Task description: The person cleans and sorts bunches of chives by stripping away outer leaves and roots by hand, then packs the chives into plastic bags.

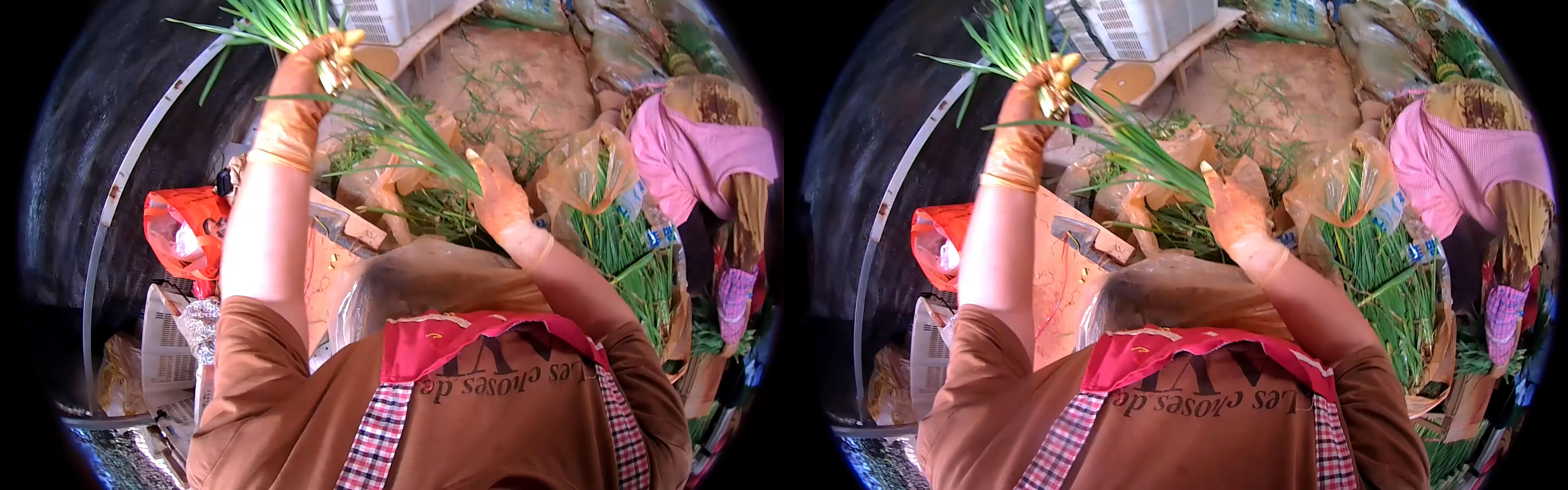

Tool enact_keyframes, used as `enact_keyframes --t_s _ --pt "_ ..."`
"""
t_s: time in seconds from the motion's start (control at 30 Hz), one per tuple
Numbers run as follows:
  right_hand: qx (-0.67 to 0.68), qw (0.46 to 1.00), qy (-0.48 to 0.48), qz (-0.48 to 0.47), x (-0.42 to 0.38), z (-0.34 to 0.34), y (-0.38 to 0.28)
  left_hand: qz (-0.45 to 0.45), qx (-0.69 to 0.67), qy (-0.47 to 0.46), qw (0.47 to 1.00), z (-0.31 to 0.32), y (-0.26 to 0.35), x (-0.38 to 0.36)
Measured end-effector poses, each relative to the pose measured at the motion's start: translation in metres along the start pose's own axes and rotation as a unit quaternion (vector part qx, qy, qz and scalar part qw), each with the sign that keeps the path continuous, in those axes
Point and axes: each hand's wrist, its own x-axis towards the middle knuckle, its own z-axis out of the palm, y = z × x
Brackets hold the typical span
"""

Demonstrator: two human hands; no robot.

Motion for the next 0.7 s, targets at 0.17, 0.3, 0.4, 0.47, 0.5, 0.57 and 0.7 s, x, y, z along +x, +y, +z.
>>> enact_keyframes --t_s 0.17,0.3,0.4,0.47,0.5,0.57,0.7 --pt "0.062 0.986 -0.101 0.115 0.004 0.032 0.028 0.015 0.100 -0.037 0.994 0.021 0.047 0.007" --pt "0.088 0.951 -0.201 0.216 -0.033 0.087 0.085 0.078 0.153 -0.066 0.983 0.061 0.094 -0.003" --pt "0.053 0.950 -0.234 0.202 -0.040 0.117 0.111 0.129 0.217 -0.056 0.966 0.077 0.120 -0.004" --pt "0.087 0.945 -0.250 0.192 -0.032 0.125 0.121 0.169 0.315 -0.024 0.934 0.066 0.134 0.005" --pt "0.180 0.922 -0.250 0.234 -0.033 0.131 0.126 0.191 0.377 0.000 0.906 0.056 0.142 0.013" --pt "0.351 0.828 -0.283 0.334 -0.027 0.114 0.121 0.229 0.488 0.041 0.841 0.026 0.159 0.037" --pt "0.536 0.702 -0.297 0.363 -0.032 0.100 0.126 0.254 0.522 0.033 0.813 0.020 0.169 0.056"
